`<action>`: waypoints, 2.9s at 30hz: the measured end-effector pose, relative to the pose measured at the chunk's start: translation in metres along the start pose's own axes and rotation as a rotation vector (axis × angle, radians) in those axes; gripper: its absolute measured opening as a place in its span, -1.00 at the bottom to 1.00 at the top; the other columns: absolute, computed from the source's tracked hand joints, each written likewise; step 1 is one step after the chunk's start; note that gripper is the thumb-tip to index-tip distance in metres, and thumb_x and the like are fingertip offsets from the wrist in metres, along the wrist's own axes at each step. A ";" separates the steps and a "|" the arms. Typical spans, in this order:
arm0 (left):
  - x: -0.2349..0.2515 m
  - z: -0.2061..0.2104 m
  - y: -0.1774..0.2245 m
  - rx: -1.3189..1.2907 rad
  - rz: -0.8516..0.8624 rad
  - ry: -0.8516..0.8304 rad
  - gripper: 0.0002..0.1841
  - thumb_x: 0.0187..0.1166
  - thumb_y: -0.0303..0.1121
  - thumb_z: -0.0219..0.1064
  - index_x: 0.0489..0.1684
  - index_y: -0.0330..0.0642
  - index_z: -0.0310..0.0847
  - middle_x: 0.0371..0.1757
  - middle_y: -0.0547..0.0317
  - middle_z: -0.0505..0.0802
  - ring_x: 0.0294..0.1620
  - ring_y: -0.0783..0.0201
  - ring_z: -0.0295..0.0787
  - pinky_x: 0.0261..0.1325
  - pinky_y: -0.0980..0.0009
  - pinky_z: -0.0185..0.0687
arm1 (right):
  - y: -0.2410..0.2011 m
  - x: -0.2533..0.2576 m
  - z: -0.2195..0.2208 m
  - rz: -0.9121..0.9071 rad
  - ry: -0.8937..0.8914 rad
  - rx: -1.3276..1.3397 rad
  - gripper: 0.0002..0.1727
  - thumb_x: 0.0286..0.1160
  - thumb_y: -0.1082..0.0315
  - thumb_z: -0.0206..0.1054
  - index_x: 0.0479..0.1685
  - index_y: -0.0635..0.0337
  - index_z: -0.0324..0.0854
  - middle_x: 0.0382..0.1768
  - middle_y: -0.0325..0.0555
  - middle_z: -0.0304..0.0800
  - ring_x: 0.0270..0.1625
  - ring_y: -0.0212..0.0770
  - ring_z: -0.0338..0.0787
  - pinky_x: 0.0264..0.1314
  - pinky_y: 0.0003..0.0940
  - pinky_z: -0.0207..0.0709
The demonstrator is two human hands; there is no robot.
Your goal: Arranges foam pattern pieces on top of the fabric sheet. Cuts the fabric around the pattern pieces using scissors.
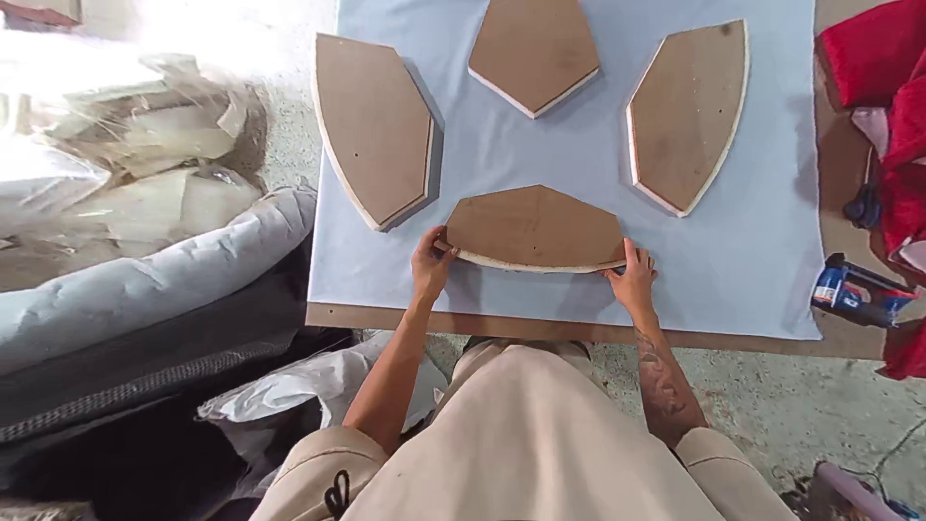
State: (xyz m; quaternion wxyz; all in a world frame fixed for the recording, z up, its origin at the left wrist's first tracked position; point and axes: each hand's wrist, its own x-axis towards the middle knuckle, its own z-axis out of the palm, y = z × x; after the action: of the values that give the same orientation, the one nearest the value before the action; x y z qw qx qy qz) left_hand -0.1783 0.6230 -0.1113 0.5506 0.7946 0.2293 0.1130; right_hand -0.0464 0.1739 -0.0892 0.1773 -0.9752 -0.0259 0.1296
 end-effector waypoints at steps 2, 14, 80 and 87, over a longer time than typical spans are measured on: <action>-0.001 0.001 0.004 -0.041 0.003 0.022 -0.34 0.39 -0.43 0.56 0.55 -0.36 0.48 0.46 -0.12 0.72 0.37 0.14 0.75 0.39 0.18 0.73 | 0.001 0.004 0.002 -0.029 0.022 0.036 0.06 0.20 -0.07 0.64 0.84 -0.11 0.23 0.53 0.28 0.50 0.56 0.45 0.45 0.40 0.63 0.26; 0.018 0.008 0.014 -0.161 -0.068 0.072 -0.42 0.53 -0.56 0.39 0.59 -0.44 0.40 0.49 -0.11 0.71 0.39 0.14 0.74 0.42 0.19 0.72 | 0.000 0.027 -0.001 -0.054 0.034 0.073 -0.08 0.32 -0.14 0.54 0.80 -0.24 0.32 0.47 0.08 0.61 0.48 0.27 0.55 0.35 0.45 0.37; 0.350 -0.206 -0.008 0.316 -0.208 0.220 -0.48 0.65 -0.18 0.37 0.56 -0.18 0.55 0.46 0.02 0.74 0.45 0.28 0.68 0.53 0.25 0.60 | 0.024 0.210 -0.048 0.135 0.596 -0.196 0.17 0.16 -0.56 0.34 0.82 -0.06 0.24 0.80 0.33 0.12 0.72 0.57 0.17 0.47 0.69 0.05; 0.392 -0.120 0.082 0.479 0.119 -0.062 -0.48 0.68 0.03 0.30 0.47 -0.10 0.60 0.55 -0.07 0.64 0.50 0.09 0.63 0.46 0.11 0.64 | -0.043 0.280 -0.092 0.055 0.677 -0.113 -0.07 0.41 -0.36 0.31 0.72 0.03 0.40 0.70 0.26 0.35 0.72 0.32 0.33 0.69 0.37 0.17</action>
State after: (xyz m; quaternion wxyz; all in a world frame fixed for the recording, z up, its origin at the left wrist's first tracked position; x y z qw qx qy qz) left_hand 0.1297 0.8899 -0.0199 0.3458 0.9176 0.1853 0.0634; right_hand 0.2475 0.2100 -0.0589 0.1181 -0.9715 0.0537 -0.1983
